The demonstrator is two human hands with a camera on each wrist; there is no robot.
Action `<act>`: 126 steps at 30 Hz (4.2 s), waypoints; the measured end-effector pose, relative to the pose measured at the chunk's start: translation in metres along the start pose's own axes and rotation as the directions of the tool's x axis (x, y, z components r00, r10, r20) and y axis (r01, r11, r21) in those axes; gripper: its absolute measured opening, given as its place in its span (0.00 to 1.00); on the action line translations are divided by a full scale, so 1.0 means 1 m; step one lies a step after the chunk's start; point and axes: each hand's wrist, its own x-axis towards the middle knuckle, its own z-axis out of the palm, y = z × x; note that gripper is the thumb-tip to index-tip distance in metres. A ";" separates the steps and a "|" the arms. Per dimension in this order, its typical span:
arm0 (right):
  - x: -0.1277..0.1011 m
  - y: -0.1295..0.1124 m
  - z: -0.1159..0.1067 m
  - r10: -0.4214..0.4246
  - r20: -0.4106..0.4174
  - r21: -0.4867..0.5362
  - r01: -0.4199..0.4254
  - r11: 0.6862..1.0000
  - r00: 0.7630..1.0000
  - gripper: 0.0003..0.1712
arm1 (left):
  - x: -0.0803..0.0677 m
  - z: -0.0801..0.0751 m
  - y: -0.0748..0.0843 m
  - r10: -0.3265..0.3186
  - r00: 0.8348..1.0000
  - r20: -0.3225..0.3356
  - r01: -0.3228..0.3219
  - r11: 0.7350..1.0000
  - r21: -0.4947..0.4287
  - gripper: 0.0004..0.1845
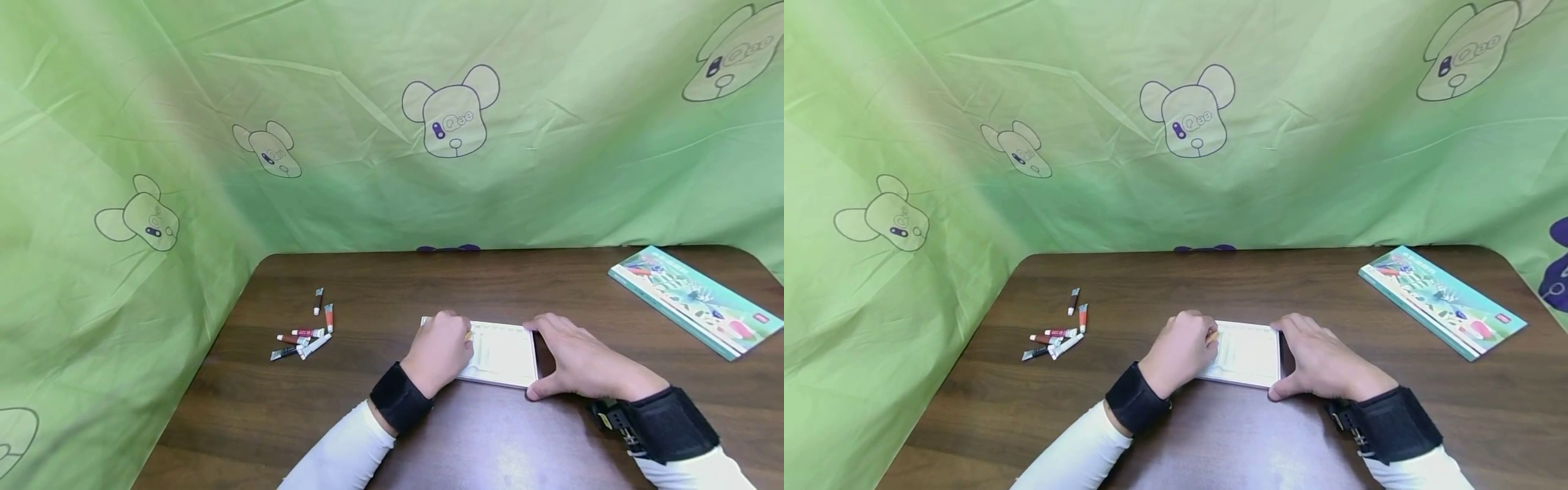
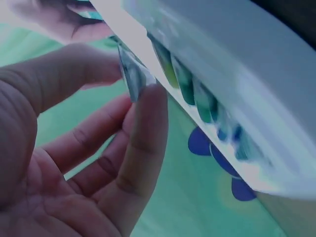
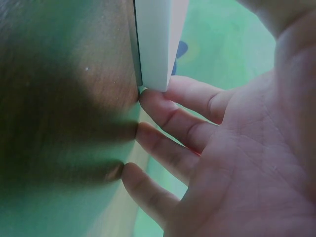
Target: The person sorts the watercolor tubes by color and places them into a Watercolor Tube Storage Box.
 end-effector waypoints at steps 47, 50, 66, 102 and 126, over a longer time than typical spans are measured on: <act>0.001 0.001 -0.003 -0.008 0.005 -0.009 0.009 1.000 1.000 0.61 | 0.002 -0.002 -0.003 0.027 0.965 0.262 -0.079 0.979 0.187 0.09; 0.001 0.001 -0.002 -0.013 0.001 -0.009 0.013 1.000 1.000 0.61 | 0.001 -0.002 -0.003 0.026 0.965 0.259 -0.077 0.979 0.189 0.09; 0.000 0.000 -0.001 0.008 0.019 -0.001 -0.008 1.000 1.000 0.62 | -0.006 -0.002 -0.015 0.081 0.986 0.146 -0.092 0.994 0.066 0.08; 0.001 0.000 -0.002 0.028 0.037 0.003 -0.028 1.000 0.999 0.63 | -0.068 -0.050 -0.199 -0.265 0.964 -0.028 0.266 0.963 0.050 0.08; 0.001 -0.001 -0.002 0.029 0.036 0.002 -0.029 1.000 0.999 0.63 | -0.061 -0.046 -0.212 -0.235 0.967 0.096 0.229 0.971 0.076 0.03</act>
